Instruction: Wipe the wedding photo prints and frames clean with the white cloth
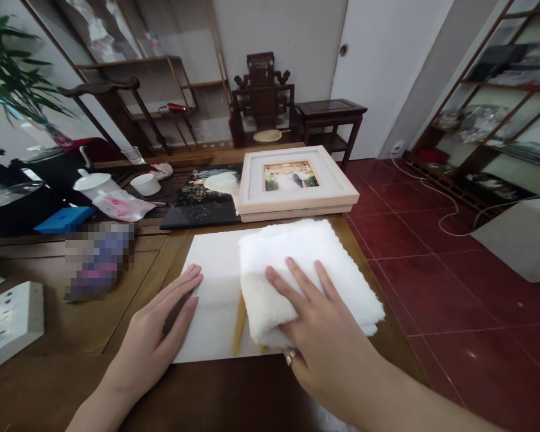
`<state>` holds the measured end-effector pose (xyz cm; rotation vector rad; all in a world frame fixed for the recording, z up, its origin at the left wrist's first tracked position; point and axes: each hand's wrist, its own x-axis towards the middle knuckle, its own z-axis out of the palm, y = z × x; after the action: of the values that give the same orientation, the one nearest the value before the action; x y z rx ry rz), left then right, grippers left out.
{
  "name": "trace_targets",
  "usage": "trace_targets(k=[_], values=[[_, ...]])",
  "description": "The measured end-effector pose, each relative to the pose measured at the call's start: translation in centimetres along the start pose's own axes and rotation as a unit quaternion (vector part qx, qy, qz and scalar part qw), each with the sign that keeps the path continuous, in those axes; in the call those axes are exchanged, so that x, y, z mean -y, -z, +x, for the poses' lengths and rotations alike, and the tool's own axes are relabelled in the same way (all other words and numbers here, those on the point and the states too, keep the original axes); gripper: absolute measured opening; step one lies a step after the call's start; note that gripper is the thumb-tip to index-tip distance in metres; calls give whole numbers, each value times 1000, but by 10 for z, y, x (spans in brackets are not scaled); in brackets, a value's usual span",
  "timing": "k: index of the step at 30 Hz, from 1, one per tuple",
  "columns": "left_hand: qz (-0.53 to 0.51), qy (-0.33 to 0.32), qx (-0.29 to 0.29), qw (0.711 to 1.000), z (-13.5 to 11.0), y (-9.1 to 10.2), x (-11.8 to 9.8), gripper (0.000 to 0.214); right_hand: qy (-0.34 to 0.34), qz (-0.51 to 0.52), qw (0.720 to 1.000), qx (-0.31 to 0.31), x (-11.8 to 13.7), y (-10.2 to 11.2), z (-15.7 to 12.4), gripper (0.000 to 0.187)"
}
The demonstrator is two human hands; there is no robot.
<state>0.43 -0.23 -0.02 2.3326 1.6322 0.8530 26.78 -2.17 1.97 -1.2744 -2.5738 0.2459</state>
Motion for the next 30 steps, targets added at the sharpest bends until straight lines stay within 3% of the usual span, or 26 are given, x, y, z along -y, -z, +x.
trace_targets(k=[7,10,17,21,26,30], values=[[-4,-7,-4,1000,0,-1,2,34,-35,-46,998,-1,-26,1,31,29],[-2,-5,-3,1000,-1,0,2,34,-48,-57,997,2,-24,-1,40,29],[-1,-8,-3,1000,0,0,1,35,26,1,1000,6,11,-9,1,20],[-1,-5,-3,1000,-1,-1,2,35,66,-5,997,26,8,-3,-8,36],[-4,-2,-2,1000,0,-1,2,35,77,-32,995,46,-22,5,23,53],[-7,-5,-2,1000,0,0,1,34,16,-47,999,4,-31,-2,48,37]])
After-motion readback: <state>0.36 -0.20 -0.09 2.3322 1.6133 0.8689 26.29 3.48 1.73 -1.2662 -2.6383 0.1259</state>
